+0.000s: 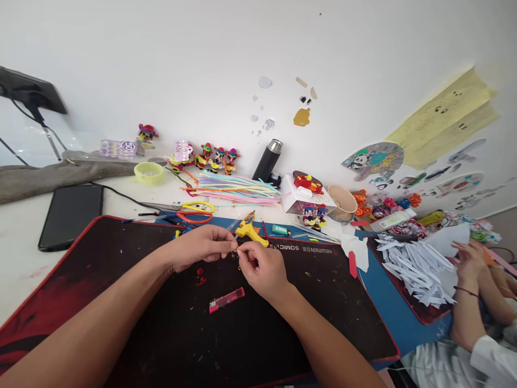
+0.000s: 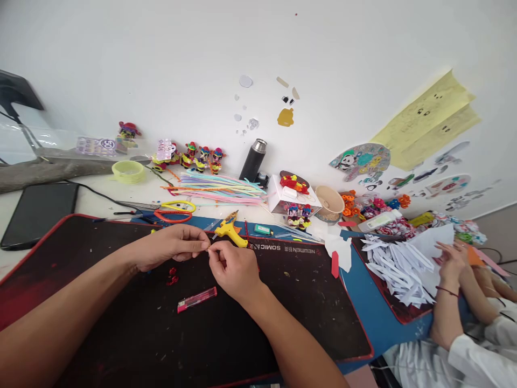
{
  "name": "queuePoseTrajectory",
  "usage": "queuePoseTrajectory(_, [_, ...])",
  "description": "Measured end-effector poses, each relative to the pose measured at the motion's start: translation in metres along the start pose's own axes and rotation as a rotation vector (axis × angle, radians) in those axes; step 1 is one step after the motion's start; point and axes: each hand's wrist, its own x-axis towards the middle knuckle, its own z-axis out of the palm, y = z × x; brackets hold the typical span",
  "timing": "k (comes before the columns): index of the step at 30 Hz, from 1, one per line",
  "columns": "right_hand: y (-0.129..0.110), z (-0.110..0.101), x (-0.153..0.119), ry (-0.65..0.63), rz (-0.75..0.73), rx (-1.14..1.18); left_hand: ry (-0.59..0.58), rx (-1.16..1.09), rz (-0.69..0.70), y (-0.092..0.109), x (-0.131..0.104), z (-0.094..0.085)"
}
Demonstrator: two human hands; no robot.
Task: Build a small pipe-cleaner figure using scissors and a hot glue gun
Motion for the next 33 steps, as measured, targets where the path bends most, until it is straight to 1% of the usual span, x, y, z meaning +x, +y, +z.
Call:
queuePoseTrajectory(3, [0.000, 0.001, -0.002, -0.011, -0.016, -0.002, 0.005, -0.008, -0.034, -0.001, 0.000, 0.000])
queuePoseTrajectory(6, [-0.001, 0.002, -0.003, -0.029, 0.009, 0.030, 0.015, -0.005, -0.027, -0.002, 0.001, 0.000])
queuePoseTrajectory(8, [0.000, 0.000, -0.002, -0.045, 0.062, 0.066, 0.028, 0.005, -0.007, -0.004, 0.002, -0.001])
queuePoseTrajectory(11, [0.005, -0.006, 0.000, -0.040, 0.187, 0.094, 0.082, 0.008, 0.033, -0.007, 0.004, -0.003])
queuePoseTrajectory(14, [0.015, -0.016, 0.005, -0.037, 0.305, 0.044, 0.151, -0.004, 0.080, -0.007, 0.006, -0.006])
queuePoseTrajectory(16, [0.022, -0.023, 0.009, -0.103, 0.337, -0.038, 0.191, -0.017, 0.105, -0.006, 0.006, -0.007])
queuePoseTrajectory(20, [0.027, -0.030, 0.015, -0.314, 0.319, -0.254, 0.253, -0.046, 0.144, -0.005, 0.006, -0.007])
queuePoseTrajectory(23, [0.027, -0.026, 0.018, -0.398, 0.277, -0.371, 0.275, -0.044, 0.167, -0.005, 0.006, -0.009])
queuePoseTrajectory(27, [0.031, -0.018, 0.019, -0.422, 0.259, -0.430, 0.293, -0.026, 0.179, -0.007, 0.006, -0.011])
queuePoseTrajectory(33, [0.043, -0.008, 0.018, -0.429, 0.292, -0.397, 0.279, -0.004, 0.180, -0.002, 0.003, -0.010])
